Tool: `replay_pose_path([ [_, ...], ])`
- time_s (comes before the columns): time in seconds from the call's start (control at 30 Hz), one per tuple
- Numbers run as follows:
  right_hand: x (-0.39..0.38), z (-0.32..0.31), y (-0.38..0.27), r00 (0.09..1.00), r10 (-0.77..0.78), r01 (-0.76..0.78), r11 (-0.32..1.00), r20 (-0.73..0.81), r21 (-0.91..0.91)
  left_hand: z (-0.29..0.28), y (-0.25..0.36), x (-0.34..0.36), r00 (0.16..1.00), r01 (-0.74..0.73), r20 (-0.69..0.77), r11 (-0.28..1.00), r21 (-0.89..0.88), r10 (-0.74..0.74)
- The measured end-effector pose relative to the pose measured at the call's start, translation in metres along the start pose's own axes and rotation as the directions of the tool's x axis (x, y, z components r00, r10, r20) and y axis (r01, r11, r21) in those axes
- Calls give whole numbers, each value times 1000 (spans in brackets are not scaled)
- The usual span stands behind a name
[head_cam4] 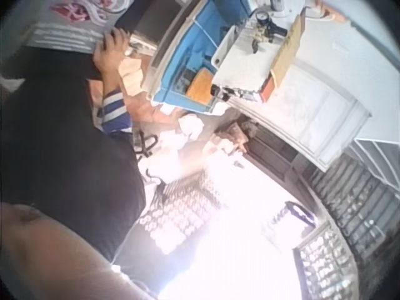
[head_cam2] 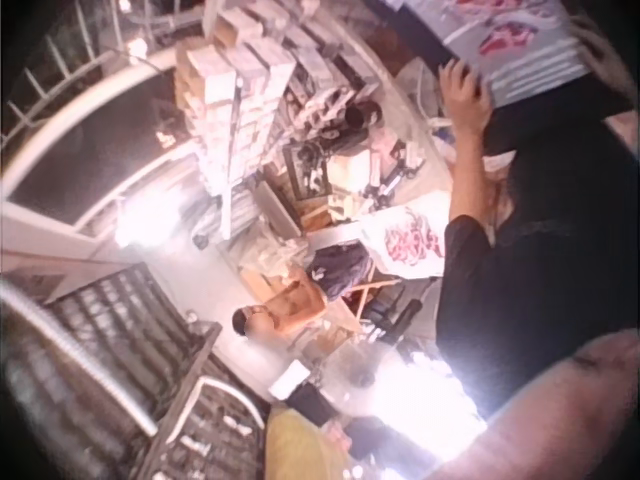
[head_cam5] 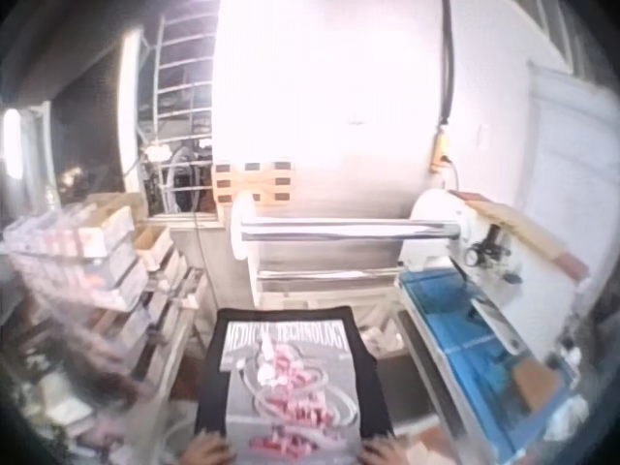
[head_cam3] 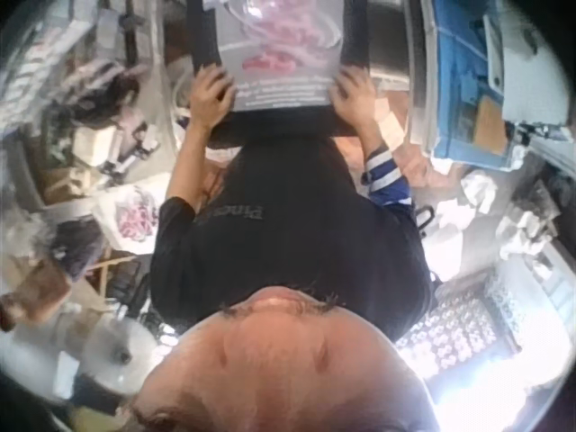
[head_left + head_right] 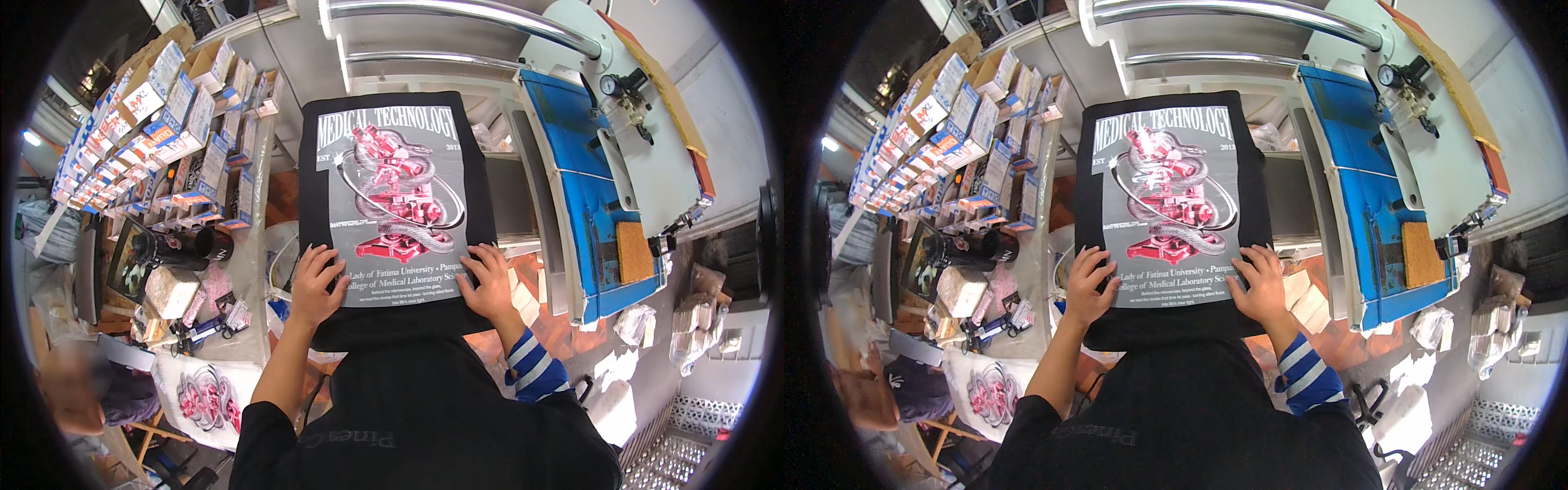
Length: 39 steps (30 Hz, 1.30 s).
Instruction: The person prepares a black t-shirt on a heat press, aligns a transfer sheet with a medical technology design, and operates the press to apply the graphic. The person then removes the transfer backing and places the finished shirt on a table.
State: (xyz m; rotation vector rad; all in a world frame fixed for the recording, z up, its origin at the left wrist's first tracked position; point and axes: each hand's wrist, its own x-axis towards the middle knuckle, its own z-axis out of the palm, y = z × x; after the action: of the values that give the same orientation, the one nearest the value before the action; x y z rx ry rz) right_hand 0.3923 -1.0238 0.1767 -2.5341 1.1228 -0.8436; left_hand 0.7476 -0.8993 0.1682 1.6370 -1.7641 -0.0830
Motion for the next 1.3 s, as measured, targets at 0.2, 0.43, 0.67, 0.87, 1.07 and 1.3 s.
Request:
replay_pose_path([
  [0.2,-2,1,2,1000,1,-1,1000,0,9,-2,1,1,1000,8,11,1000,0,-8],
  [0.43,1,0,3,1000,2,-2,1000,-5,11,-2,3,-1,1000,13,22,1000,2,-13],
  [0.67,-1,-2,5,1000,25,-25,1000,2,-2,2,5,3,1000,4,14,1000,0,-4],
  [0.87,15,-45,0,952,257,-243,965,-168,102,1,4,2,1000,6,11,1000,7,-6],
  [1.07,2,-276,122,649,222,-685,586,-728,-432,-3,5,1,1000,-5,4,1000,20,4],
  [1.3,0,-293,151,689,536,-724,465,-488,-510,-1,1,-5,1000,-17,3,1000,-14,17],
])
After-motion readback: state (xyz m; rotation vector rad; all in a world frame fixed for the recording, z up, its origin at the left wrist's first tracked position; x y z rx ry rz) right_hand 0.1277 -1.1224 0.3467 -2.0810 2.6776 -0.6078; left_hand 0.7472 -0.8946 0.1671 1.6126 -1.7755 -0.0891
